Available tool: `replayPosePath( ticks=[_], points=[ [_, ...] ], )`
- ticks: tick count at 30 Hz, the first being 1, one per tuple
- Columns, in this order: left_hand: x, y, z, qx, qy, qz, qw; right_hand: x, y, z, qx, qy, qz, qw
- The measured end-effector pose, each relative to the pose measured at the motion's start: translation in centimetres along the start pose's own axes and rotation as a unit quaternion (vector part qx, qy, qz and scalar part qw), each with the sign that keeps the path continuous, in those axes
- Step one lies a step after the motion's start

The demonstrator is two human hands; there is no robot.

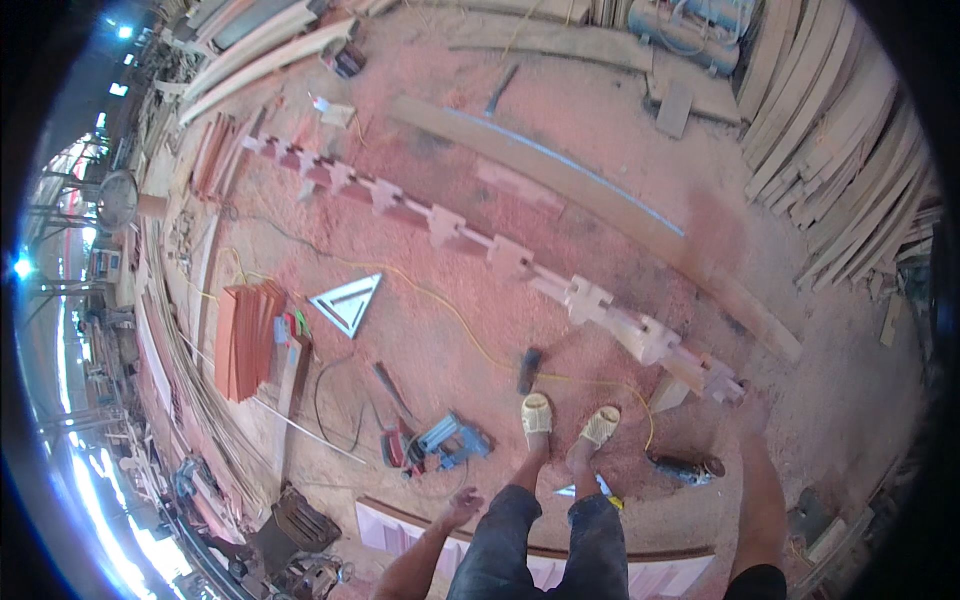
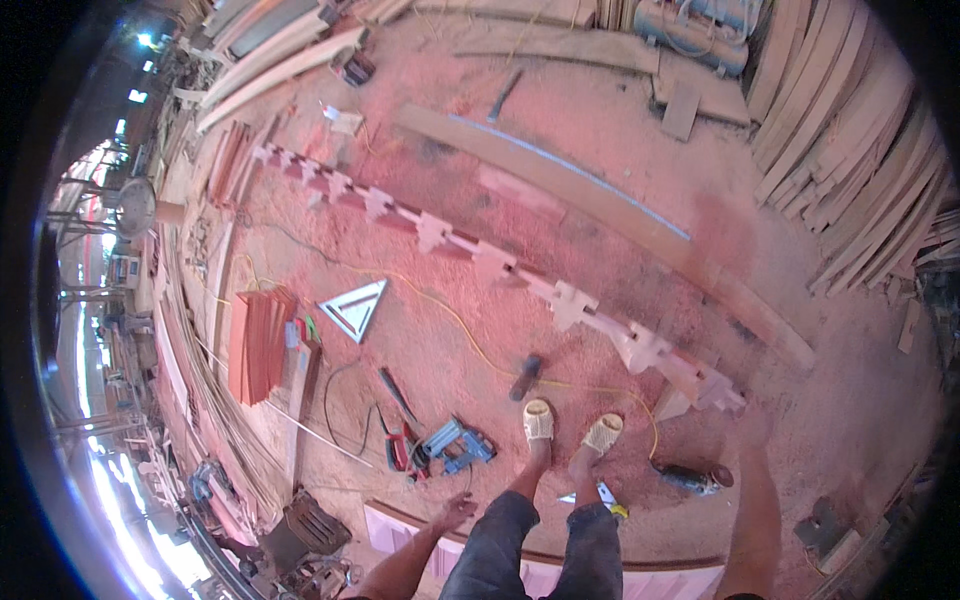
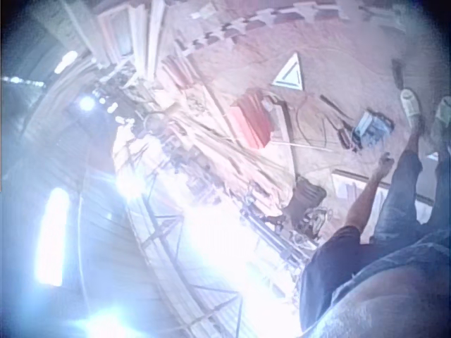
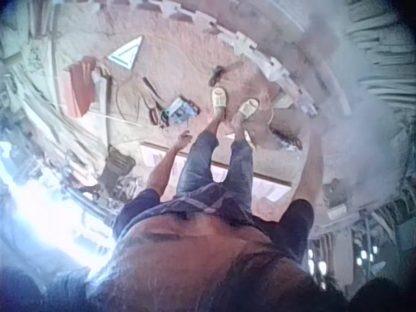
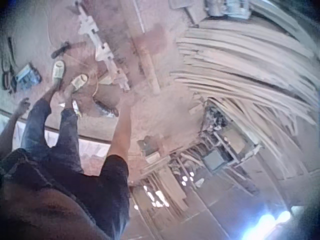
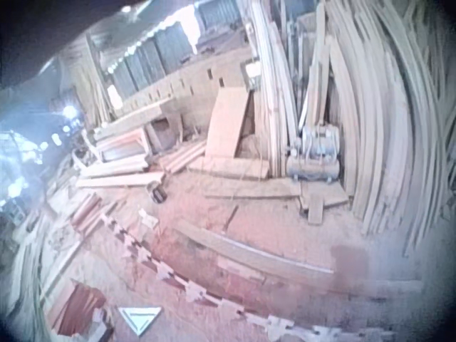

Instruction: The person assembles a wooden structure by placing and aligning wooden slats, using a hammer to secure them, and a nail gun to fasten the pieces together.

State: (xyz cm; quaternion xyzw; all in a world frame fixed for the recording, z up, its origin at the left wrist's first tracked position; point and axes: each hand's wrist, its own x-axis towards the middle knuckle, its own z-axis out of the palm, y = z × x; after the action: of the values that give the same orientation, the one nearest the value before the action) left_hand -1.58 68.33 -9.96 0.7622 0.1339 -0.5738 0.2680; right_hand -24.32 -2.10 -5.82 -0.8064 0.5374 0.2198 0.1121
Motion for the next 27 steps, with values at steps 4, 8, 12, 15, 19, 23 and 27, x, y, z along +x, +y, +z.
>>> replayPosePath(
  ticks=[4,8,12,15,19,23,27],
  points=[
    [-6.7,4.5,0.9,0.085,-0.024,0.149,0.985,-1.3,-1.7,-1.4,0.109,0.016,-0.007,0.994],
    [-13.0,8.0,0.0,0.119,0.015,0.07,0.99,-3.3,-4.0,-4.4,0.14,0.038,-0.03,0.989],
    [-17.3,9.3,-1.3,0.148,0.027,0.011,0.989,-3.7,-6.1,-8.4,0.122,-0.089,0.016,0.988],
    [-19.0,9.1,-1.8,0.158,0.03,-0.015,0.987,-3.8,-7.3,-9.7,0.162,-0.086,0.042,0.982],
    [-19.9,8.8,-1.7,0.113,0.035,-0.043,0.992,-3.4,-7.8,-8.9,0.095,-0.093,-0.008,0.991],
    [-20.5,9.3,-0.9,0.085,0.027,-0.045,0.995,-2.9,-8.2,-8.0,0.086,-0.073,-0.051,0.992],
    [-21.7,10.3,-0.4,0.094,0.032,-0.003,0.995,-2.8,-8.9,-8.6,0.116,-0.109,-0.022,0.987]
  ],
)
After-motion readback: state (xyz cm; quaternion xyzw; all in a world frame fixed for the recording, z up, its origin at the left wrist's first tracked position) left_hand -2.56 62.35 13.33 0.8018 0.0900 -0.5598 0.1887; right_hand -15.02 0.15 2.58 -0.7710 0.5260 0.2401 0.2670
